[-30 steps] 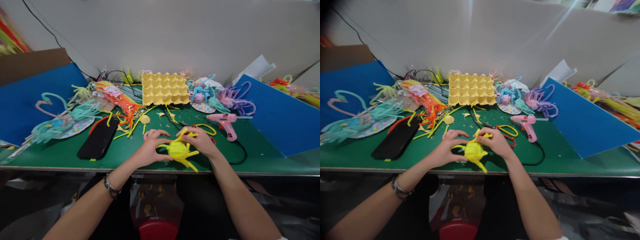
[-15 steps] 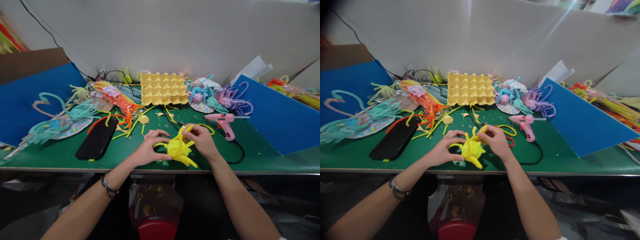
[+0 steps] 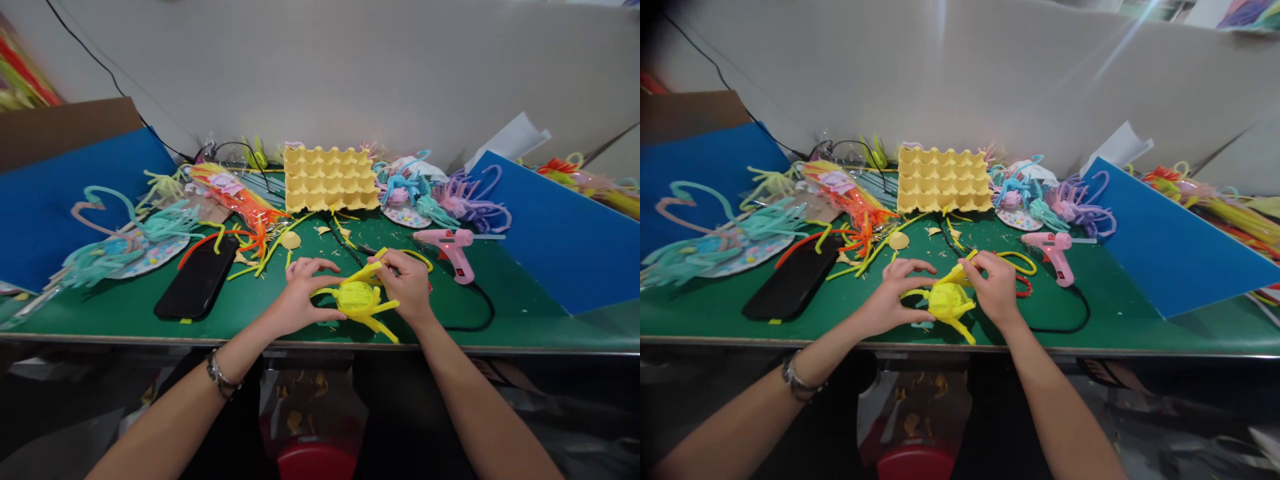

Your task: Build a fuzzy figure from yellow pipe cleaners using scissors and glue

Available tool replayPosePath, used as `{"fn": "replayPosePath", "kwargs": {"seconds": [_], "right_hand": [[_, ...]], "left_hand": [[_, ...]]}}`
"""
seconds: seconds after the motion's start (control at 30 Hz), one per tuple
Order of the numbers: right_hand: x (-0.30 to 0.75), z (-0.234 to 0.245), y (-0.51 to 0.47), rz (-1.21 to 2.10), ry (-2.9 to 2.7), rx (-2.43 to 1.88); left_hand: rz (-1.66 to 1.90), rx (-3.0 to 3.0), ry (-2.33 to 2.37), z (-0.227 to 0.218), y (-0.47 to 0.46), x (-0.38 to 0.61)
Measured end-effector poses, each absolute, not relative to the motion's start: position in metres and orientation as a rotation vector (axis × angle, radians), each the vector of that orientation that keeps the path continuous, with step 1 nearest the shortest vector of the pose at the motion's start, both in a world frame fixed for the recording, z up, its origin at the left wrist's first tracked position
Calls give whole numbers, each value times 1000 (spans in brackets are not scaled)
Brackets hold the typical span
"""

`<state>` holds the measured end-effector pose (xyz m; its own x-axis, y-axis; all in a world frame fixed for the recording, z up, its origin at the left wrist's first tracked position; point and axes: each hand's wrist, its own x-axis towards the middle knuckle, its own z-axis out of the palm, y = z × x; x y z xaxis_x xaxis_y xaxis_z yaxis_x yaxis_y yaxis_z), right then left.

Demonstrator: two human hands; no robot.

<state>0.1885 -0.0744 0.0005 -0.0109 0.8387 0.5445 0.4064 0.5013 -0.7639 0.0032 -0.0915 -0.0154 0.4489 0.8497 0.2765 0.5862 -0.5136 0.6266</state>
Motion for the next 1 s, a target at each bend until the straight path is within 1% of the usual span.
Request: {"fn": "replayPosePath", "kwargs": {"seconds": [0.1, 0.3, 0.47, 0.57, 0.77, 0.83, 1.0], "right_hand": [[190, 0, -75, 550, -1603, -1096], [198, -10, -66, 820, -1580, -1046], [196, -12, -72, 1260, -1653, -884], [191, -8, -80, 1409, -1701, -890], [184, -8, -89, 1422, -1625, -848], [180, -9, -91, 1361, -1614, -866], [171, -11, -96, 1199, -1622, -1063]], "left_hand": [[822, 2236, 1172, -16, -92, 3], [892, 2030, 1179, -18, -89, 0], [971, 1829, 1150, -20, -85, -1], [1016, 1756, 1127, -22, -84, -1], [1057, 1710, 1210, -19, -88, 0], [1050, 1722, 1240, -18, -90, 1], [1013, 1766, 1272, -14, -92, 3]]}}
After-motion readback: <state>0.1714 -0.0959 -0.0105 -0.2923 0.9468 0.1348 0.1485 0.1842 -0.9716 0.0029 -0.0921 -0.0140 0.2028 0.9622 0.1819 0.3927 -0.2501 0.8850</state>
